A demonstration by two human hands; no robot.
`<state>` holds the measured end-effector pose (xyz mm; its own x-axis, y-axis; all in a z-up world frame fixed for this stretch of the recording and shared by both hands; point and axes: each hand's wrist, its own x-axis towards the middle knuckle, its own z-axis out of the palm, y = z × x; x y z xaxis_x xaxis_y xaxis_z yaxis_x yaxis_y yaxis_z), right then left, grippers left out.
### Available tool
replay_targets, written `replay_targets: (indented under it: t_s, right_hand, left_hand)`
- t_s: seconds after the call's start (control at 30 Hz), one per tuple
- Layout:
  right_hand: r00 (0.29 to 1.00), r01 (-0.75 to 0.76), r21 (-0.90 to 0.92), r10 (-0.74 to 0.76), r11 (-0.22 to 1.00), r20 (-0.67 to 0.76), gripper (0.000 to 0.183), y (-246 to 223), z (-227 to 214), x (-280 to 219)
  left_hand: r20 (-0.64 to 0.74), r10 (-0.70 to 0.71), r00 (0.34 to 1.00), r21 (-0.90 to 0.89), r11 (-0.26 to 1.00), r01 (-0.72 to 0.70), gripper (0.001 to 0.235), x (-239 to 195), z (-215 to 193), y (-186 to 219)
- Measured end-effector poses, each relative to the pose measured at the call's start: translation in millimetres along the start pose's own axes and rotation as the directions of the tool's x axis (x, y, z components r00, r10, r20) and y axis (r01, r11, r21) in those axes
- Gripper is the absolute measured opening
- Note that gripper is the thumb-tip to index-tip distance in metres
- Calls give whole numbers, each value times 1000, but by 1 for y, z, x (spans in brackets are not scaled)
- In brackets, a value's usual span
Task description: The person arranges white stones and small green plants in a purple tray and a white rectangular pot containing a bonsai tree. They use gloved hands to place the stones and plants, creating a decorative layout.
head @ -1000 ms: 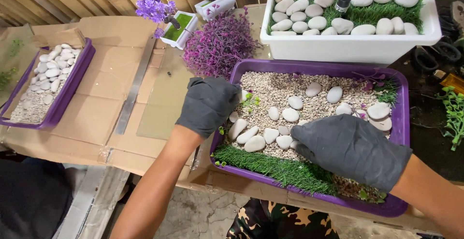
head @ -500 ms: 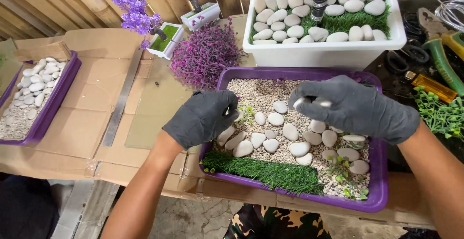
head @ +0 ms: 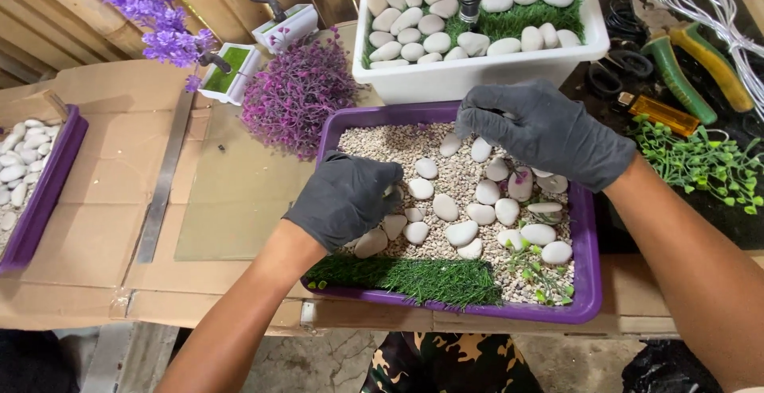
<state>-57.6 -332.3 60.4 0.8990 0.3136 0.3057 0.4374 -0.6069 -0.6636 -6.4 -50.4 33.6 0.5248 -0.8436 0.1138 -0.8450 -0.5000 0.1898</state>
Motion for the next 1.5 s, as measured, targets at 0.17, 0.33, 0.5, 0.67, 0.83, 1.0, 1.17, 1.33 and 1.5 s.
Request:
replay_targets:
  t_s: [0.17, 0.33, 0.5, 0.67, 0.83, 1.0, 1.17, 1.33, 1.5]
  right_hand:
    - [998, 61, 17, -61, 998, 8, 33, 13, 4, 1]
    - [994, 90, -43, -92, 995, -64, 31, 20, 14, 2]
    - [959, -116, 39, 122, 992, -254, 24, 22, 23, 4]
    - [976, -131, -128, 105, 983, -191, 21, 31, 22, 1]
    - [993, -43, -392, -4, 919, -118, 23, 40, 32, 2]
    - [952, 28, -344, -130, 939, -276, 26, 34, 27, -2]
    - [830, 166, -583, -432, 795, -353, 31, 23, -26, 10]
    - [815, 85, -600, -403, 795, -417, 36, 36, -74, 42]
    - [882, -26, -546, -238, 838, -407, 23, 68, -65, 58]
  left_hand:
    - [-43, 46, 998, 37, 998, -44, 2, 10, -5, 7]
    - [94, 42, 995, 90, 995, -51, 18, 40, 8, 47]
    - [-151, 204, 967, -93, 971, -219, 36, 53, 72, 56]
    - [-209, 222, 952, -130, 959, -252, 33, 54, 68, 60]
    - [-261, 268, 927, -41, 957, -288, 24, 49, 61, 67]
    - [-319, 287, 903, -82, 941, -328, 25, 49, 26, 63]
    - [-494, 204, 845, 66, 978, -197, 7, 71, -4, 53]
    - [-661, 172, 731, -24, 968, -249, 23, 123, -22, 36]
    - [-725, 146, 674, -26, 971, -239, 15, 177, -8, 30]
